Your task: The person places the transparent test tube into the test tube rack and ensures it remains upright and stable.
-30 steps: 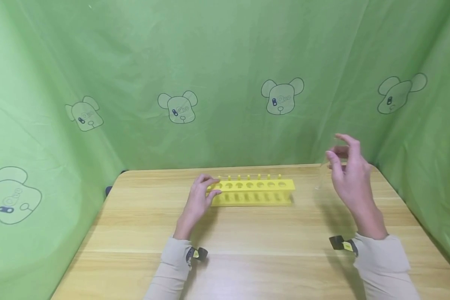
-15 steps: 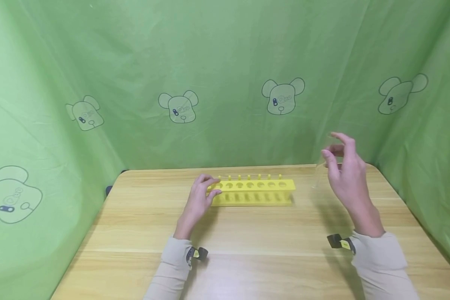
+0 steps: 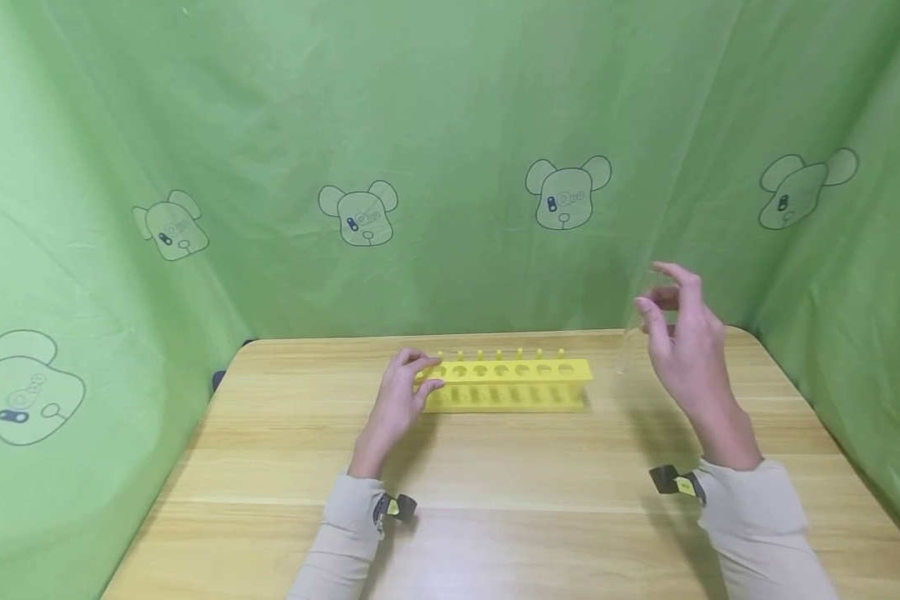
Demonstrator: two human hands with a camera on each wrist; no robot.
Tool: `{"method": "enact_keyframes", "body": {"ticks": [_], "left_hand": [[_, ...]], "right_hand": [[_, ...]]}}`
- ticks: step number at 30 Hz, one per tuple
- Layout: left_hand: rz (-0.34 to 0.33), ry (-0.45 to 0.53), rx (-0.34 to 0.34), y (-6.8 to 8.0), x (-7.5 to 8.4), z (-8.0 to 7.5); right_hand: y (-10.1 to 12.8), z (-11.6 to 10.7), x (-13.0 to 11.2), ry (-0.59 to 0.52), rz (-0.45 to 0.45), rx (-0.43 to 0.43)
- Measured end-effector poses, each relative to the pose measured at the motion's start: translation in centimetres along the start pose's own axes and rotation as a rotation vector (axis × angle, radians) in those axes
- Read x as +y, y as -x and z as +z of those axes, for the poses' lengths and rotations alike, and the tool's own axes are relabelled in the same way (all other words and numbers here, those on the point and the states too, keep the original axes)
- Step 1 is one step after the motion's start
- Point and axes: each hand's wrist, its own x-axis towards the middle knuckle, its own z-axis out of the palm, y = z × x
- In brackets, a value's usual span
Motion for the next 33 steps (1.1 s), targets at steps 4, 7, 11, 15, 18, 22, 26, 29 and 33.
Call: {"method": "enact_keyframes", "body": {"ticks": [4, 7, 11, 15, 18, 22, 26, 29, 33], "left_hand": [[-0.001, -0.001, -0.002, 0.0, 0.0, 0.0], [-0.002, 0.0, -0.006, 0.0, 0.1, -0.1], [-0.011, 0.003, -0.013, 0.0, 0.1, -0.1], [-0.01, 0.002, -0.011, 0.0, 0.0, 0.0], [-0.009, 0.002, -0.011, 0.0, 0.0, 0.0], [-0.015, 0.006, -0.014, 0.0, 0.0, -0.1], [-0.012, 0.003, -0.013, 0.0, -0.1, 0.0], [-0.009, 0.005, -0.011, 0.0, 0.0, 0.0], [-0.013, 0.01, -0.013, 0.0, 0.0, -0.1]], "right_hand": [[0.0, 0.2, 0.0, -0.004, 0.004, -0.009], [-0.1, 0.3, 0.0, -0.008, -0.006, -0.007], [-0.1, 0.5, -0.3, -0.02, -0.018, -0.004], [-0.1, 0.8, -0.3, -0.035, -0.021, -0.005], [-0.1, 1.0, -0.3, -0.033, -0.019, -0.008], [-0.1, 1.1, -0.5, -0.027, -0.022, -0.013], [-0.3, 1.2, -0.6, -0.027, -0.033, -0.011], [-0.4, 1.3, -0.6, -0.026, -0.041, -0.009], [-0.4, 1.4, -0.7, -0.031, -0.038, -0.011]]}}
